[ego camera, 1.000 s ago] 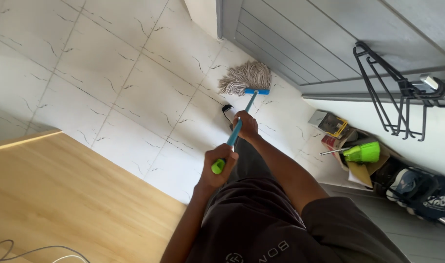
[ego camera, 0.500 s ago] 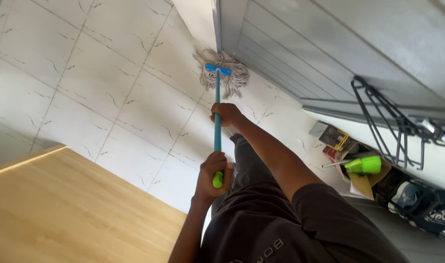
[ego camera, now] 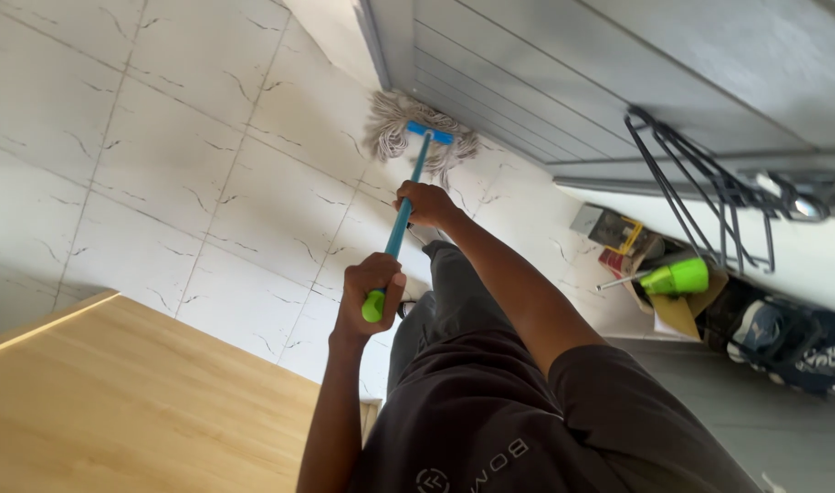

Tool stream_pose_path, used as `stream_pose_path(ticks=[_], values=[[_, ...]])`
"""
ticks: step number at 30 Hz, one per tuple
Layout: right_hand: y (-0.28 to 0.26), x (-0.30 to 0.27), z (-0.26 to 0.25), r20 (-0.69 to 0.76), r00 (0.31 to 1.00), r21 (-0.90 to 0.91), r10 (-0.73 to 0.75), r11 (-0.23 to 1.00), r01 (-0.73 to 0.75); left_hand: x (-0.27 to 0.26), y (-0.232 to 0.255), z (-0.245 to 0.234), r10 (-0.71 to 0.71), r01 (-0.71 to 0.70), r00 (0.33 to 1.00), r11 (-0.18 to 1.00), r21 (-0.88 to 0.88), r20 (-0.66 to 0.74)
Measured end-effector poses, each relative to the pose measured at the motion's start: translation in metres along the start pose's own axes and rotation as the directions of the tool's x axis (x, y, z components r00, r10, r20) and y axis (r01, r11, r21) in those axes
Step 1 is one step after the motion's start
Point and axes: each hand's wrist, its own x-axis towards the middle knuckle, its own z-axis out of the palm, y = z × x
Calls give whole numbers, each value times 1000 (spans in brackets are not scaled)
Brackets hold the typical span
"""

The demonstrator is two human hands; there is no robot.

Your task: The person mops the tiled floor of a room using a mop, navigating around furniture and moving towards an open doorway.

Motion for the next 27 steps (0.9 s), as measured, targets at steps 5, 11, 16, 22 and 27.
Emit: stream_pose_path(ticks=[5,11,16,22,27], values=[[35,-67,18,-107,990,50,95,995,-91,-25,-1,30,45,-37,993,997,-69,113],[78,-143,43,-161,971,17,177,984,-177,-60,-4,78,104,-76,966,989,-123,237],[106,-176,65,-124,968,-114,218,966,-232,-82,-18,86,18,39,963,978,-207,269],[85,-158,76,-34,979,-142,200,969,-203,-94,-24,48,-233,273,954,936,-223,190],[50,-116,56,66,986,-164,156,976,-143,-96,-5,34,-192,189,981,965,-182,1]])
